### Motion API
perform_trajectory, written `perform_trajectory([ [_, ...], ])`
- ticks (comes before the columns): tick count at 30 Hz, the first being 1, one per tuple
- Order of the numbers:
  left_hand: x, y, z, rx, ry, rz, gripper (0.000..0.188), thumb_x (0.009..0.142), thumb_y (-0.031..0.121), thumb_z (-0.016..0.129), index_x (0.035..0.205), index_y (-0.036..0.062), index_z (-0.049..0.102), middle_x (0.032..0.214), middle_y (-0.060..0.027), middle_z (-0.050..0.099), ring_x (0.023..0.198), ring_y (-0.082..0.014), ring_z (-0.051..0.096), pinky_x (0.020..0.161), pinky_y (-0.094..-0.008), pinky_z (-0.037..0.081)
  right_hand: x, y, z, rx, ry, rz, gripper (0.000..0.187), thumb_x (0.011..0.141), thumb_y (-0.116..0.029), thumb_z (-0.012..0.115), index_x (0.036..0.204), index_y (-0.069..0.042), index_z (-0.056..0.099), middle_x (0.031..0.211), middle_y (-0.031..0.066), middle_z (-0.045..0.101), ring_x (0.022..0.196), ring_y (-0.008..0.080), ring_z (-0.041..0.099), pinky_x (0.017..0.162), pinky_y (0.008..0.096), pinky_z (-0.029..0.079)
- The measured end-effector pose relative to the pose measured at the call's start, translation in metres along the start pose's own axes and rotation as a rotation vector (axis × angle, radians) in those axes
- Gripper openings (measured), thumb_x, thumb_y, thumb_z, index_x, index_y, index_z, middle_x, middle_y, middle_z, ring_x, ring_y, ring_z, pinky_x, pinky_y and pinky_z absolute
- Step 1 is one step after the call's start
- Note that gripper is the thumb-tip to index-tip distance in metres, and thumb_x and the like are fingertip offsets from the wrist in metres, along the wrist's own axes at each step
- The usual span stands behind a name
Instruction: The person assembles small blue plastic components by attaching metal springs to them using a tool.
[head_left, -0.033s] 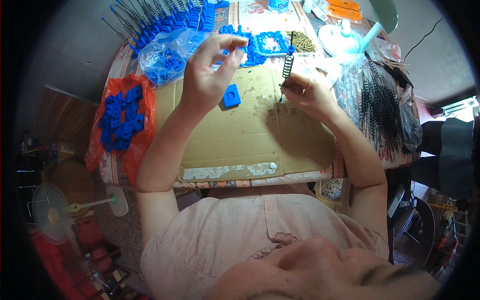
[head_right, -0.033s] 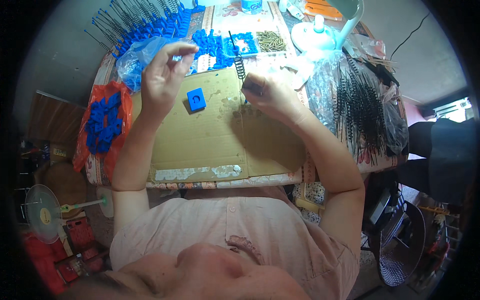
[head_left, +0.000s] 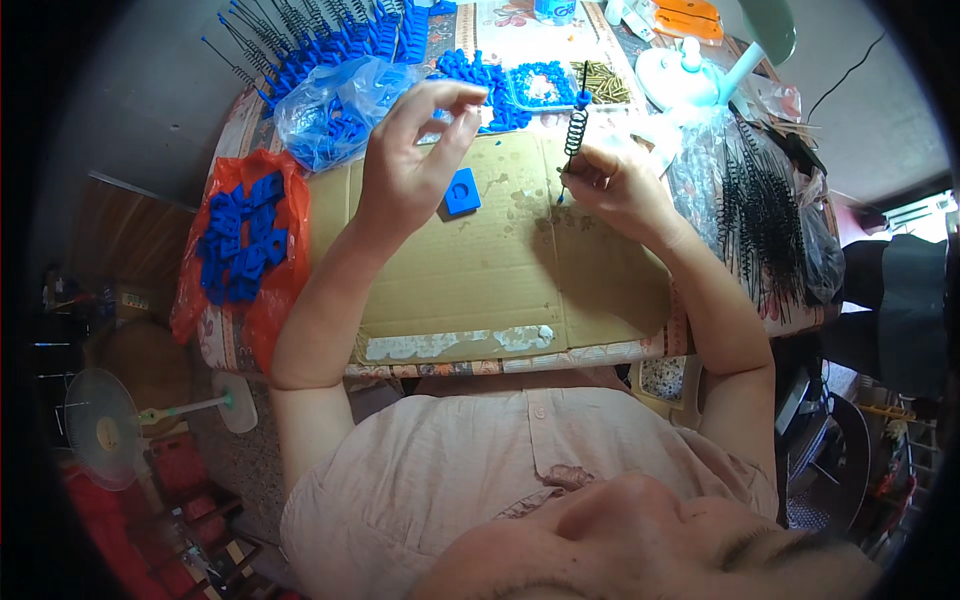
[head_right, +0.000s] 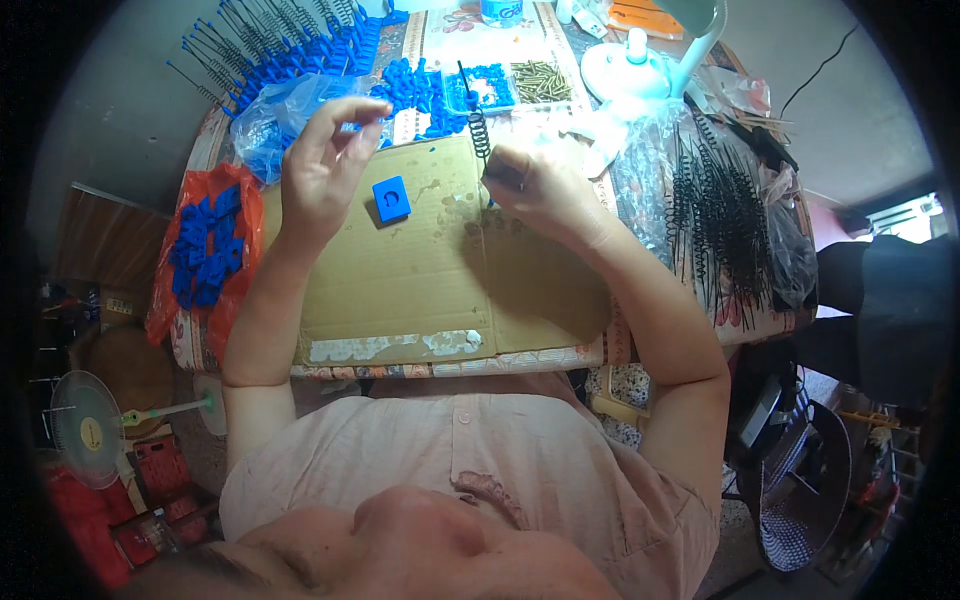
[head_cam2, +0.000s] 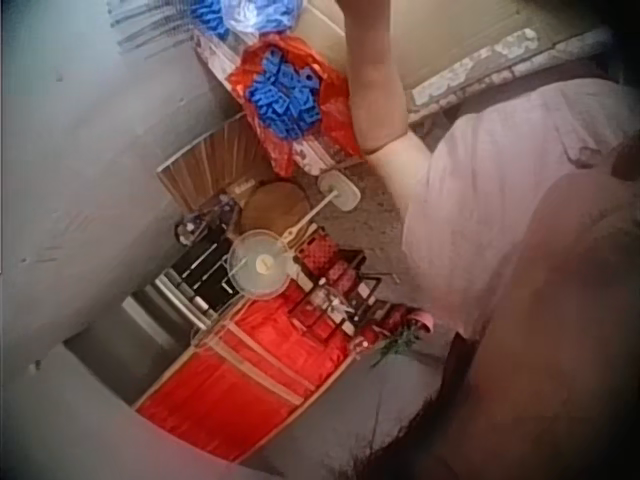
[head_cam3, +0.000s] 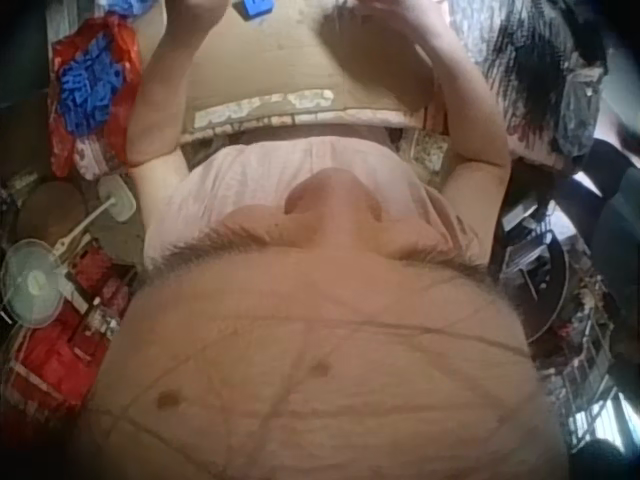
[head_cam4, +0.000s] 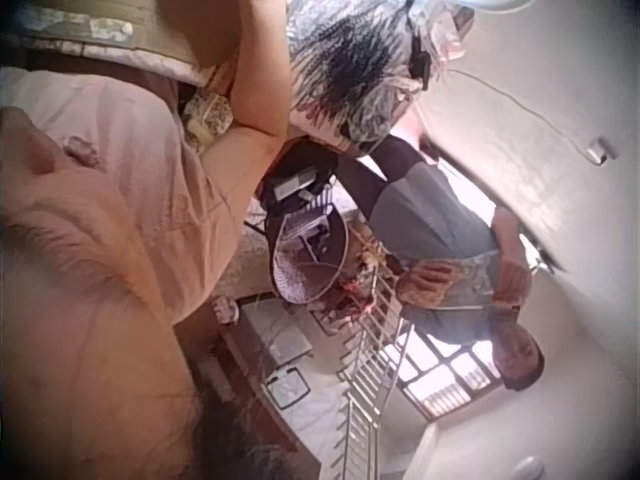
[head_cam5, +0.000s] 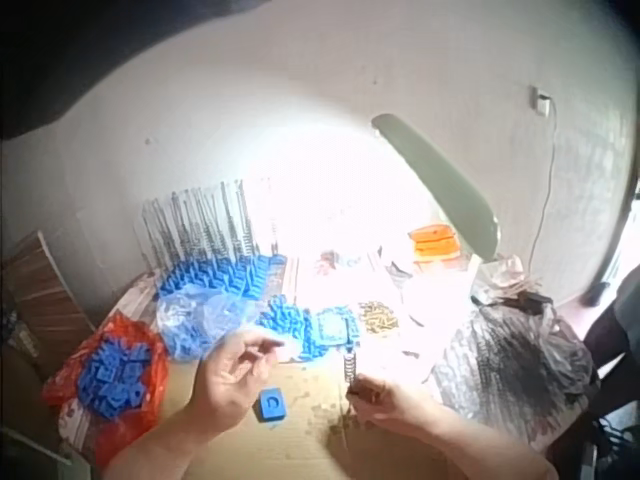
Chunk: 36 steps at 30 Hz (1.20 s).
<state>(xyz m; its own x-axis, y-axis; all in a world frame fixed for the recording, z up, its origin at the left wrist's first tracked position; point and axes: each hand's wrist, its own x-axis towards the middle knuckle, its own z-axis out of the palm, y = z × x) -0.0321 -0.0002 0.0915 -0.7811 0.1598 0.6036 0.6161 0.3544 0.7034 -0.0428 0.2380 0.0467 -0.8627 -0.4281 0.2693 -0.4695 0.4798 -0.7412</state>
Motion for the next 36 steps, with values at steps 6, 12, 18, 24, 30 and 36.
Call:
perform_trajectory([
  [6,-0.033,-0.032,-0.017,0.033,-0.031,-0.102,0.016,0.089,0.006,0.057,0.104,0.0027,0.061,0.106,-0.0049,0.060,0.095,-0.0117,0.057,0.077,-0.0244,0.045,0.003,0.002,0.000,-0.003,0.011,-0.042,0.010,0.079,-0.012,0.063,0.081,-0.002,0.060,0.068,0.0103,0.062,0.060,0.0196,0.061,0.058,0.0321,0.048],
  [12,-0.035,-0.056,-0.021,0.148,0.012,-0.061,0.013,0.086,0.006,0.059,0.098,0.0013,0.063,0.097,-0.0088,0.063,0.084,-0.0161,0.060,0.070,-0.0262,0.049,-0.003,-0.001,-0.003,-0.058,-0.007,-0.028,0.011,0.079,-0.013,0.065,0.082,-0.003,0.062,0.067,0.0103,0.062,0.059,0.0203,0.061,0.057,0.0321,0.048],
  [18,-0.035,-0.067,-0.020,0.209,-0.191,-0.122,0.020,0.084,0.015,0.064,0.098,0.0014,0.062,0.095,-0.0096,0.061,0.089,-0.0199,0.060,0.077,-0.0290,0.048,-0.003,-0.004,-0.002,-0.091,0.031,-0.074,0.008,0.078,-0.008,0.065,0.084,-0.003,0.063,0.070,0.0099,0.063,0.061,0.0212,0.063,0.057,0.0313,0.049],
  [24,-0.039,-0.045,-0.018,0.408,-0.398,-0.092,0.047,0.070,0.023,0.076,0.109,0.0035,0.058,0.112,-0.0142,0.055,0.108,-0.0310,0.052,0.094,-0.0388,0.041,-0.001,-0.003,-0.005,-0.080,0.002,-0.064,0.009,0.077,-0.006,0.066,0.084,-0.002,0.062,0.070,0.0104,0.062,0.061,0.0210,0.062,0.056,0.0304,0.049],
  [30,-0.040,-0.036,-0.017,0.536,-0.456,-0.081,0.054,0.067,0.025,0.077,0.113,0.0047,0.057,0.112,-0.0135,0.054,0.107,-0.0311,0.052,0.093,-0.0394,0.042,0.000,-0.003,-0.005,-0.045,-0.005,-0.083,0.008,0.078,-0.006,0.065,0.084,-0.002,0.061,0.070,0.0102,0.061,0.060,0.0205,0.062,0.056,0.0300,0.049],
  [36,-0.041,-0.039,-0.017,0.549,-0.469,-0.088,0.049,0.068,0.022,0.075,0.110,0.0028,0.057,0.104,-0.0132,0.055,0.101,-0.0307,0.054,0.089,-0.0387,0.043,-0.001,-0.006,-0.005,-0.041,-0.006,-0.084,0.008,0.079,-0.006,0.065,0.084,-0.002,0.061,0.070,0.0101,0.061,0.060,0.0195,0.061,0.057,0.0299,0.049],
])
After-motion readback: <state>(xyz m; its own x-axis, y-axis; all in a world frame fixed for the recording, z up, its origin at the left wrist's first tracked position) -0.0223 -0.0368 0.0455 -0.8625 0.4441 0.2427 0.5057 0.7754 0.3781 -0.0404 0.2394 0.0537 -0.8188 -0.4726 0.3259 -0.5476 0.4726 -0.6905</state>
